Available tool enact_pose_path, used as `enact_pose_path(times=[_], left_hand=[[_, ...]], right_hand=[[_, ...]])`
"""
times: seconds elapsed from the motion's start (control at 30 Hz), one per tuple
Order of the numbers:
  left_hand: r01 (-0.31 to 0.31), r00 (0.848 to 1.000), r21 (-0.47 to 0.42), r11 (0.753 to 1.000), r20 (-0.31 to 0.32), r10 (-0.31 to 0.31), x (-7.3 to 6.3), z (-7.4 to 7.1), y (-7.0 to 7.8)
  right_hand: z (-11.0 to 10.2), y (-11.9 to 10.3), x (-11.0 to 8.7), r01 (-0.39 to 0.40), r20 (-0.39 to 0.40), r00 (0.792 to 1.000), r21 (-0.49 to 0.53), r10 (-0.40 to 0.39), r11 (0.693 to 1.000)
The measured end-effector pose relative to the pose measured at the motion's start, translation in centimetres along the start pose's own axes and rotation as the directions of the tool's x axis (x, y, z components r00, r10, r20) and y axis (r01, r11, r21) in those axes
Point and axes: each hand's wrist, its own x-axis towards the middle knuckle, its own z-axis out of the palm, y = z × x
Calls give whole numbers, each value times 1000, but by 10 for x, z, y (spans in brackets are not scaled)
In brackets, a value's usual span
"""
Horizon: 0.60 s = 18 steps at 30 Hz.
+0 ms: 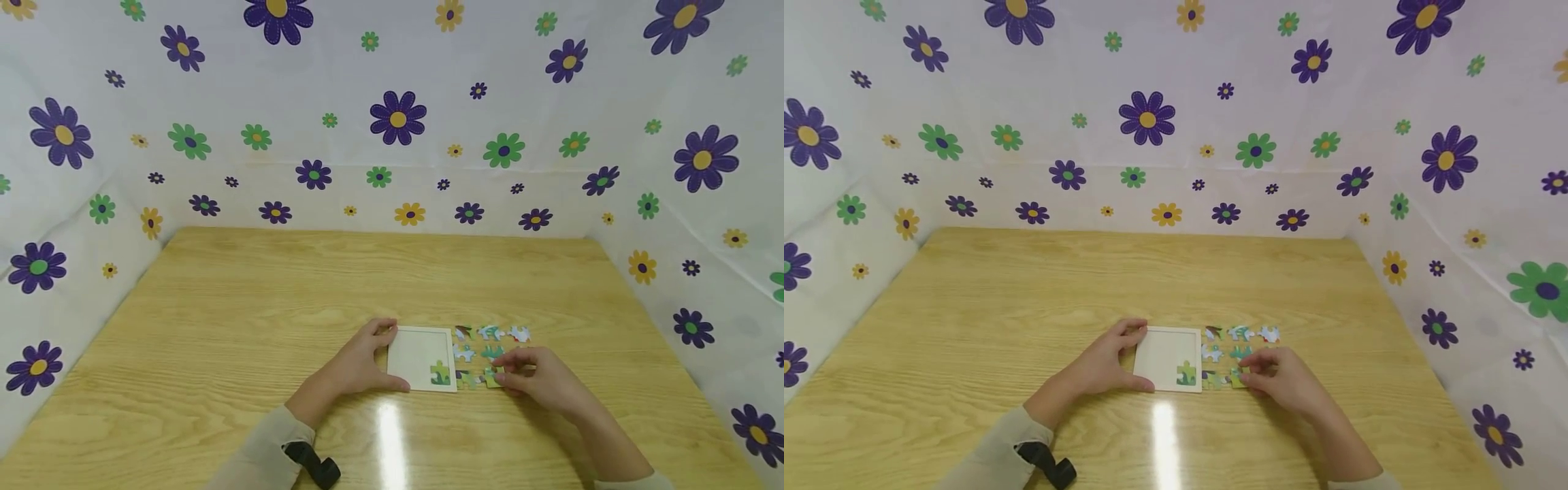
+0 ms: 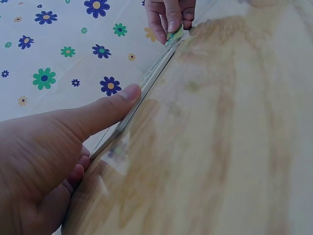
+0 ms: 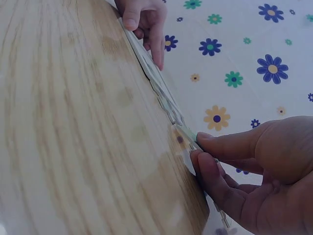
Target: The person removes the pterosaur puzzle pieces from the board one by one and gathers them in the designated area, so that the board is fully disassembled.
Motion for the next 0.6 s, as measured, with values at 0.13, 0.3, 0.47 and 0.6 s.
enact_pose_path(times=[0.13,0.3,0.47,0.6], left_hand=[[-2,1000,12,1000,-4,2,0,0,-1],[-12,1000,33,999,-11,12,2,-2,-2],[-13,1000,25,1000,-18,14,2,-2,-2],[-22,1000,12,1000,-11,22,1,2,-1]], right_hand=[[0,2,0,-11,-8,1000,-7,11,1000],[2,-4,0,-13,-58,998,-77,9,997],[4,-11,-1,-28,-122,993,-256,-3,966],[7,-13,-5,-61,-163,987,-368,0,928]])
